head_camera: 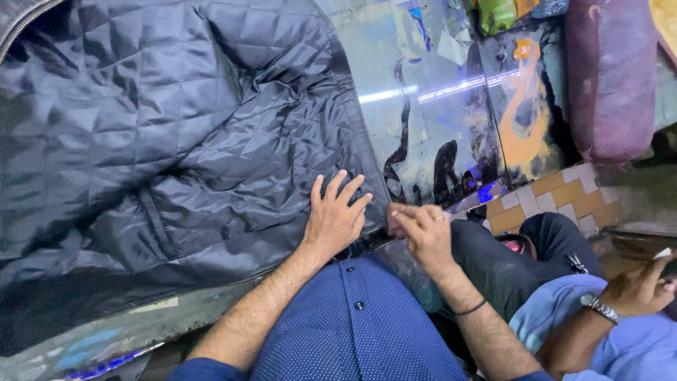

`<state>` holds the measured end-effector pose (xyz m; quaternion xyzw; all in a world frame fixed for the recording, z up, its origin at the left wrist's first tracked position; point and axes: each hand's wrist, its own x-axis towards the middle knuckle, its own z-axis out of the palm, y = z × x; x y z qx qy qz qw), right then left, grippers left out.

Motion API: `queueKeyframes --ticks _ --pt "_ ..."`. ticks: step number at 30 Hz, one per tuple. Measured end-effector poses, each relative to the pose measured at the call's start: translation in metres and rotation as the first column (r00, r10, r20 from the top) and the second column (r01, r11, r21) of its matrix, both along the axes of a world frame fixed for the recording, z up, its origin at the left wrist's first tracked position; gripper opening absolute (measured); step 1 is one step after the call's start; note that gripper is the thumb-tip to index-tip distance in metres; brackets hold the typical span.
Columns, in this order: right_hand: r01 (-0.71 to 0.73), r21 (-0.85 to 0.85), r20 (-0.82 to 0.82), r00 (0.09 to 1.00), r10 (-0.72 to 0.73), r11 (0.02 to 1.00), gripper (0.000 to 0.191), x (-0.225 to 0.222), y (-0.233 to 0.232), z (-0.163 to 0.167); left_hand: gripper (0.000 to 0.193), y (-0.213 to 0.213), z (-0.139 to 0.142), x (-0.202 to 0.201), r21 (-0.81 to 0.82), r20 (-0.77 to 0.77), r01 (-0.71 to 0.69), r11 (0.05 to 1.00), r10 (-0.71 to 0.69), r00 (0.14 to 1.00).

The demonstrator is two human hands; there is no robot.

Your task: The person wipes a black leather jacket with a small sponge, working on the sleeves, cuffs, and body. The person turns the jacket over to wipe the interior lining and then returns to the exterior, continuing to wipe different areas.

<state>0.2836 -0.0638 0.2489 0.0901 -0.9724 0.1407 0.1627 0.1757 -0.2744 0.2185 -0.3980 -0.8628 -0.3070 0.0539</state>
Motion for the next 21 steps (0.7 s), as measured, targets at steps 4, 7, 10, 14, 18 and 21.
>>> queueKeyframes --ticks 4,7,10,14,18,21 --pt "0.105 -0.028 0.003 0.994 -0.105 0.994 0.043 -0.007 0.011 0.003 0.033 -0.001 0.000 0.000 0.014 0.026 -0.009 1.000 0.008 1.000" --pt "-0.111 0.036 0.024 0.994 0.111 0.993 0.042 -0.012 0.016 0.008 0.032 -0.002 0.000 -0.001 0.026 0.011 -0.017 1.000 0.016 1.000" --pt "0.007 0.053 0.012 1.000 -0.008 0.999 0.037 -0.015 0.019 0.008 0.033 -0.001 0.000 0.000 0.030 0.018 -0.013 0.999 0.012 1.000" --pt "-0.173 0.050 0.008 0.985 0.173 0.984 0.043 -0.020 0.027 0.005 0.031 0.002 0.001 0.001 0.037 0.007 -0.020 0.999 0.020 1.000" --pt "-0.226 0.103 0.048 0.974 0.222 0.969 0.044 -0.035 0.049 0.008 0.032 0.009 0.003 0.004 0.035 0.011 -0.017 0.999 0.017 1.000" --pt "-0.011 0.098 0.056 0.998 0.006 0.995 0.049 -0.044 0.071 0.014 0.038 0.017 0.004 0.008 0.030 -0.009 -0.048 0.998 0.049 0.999"
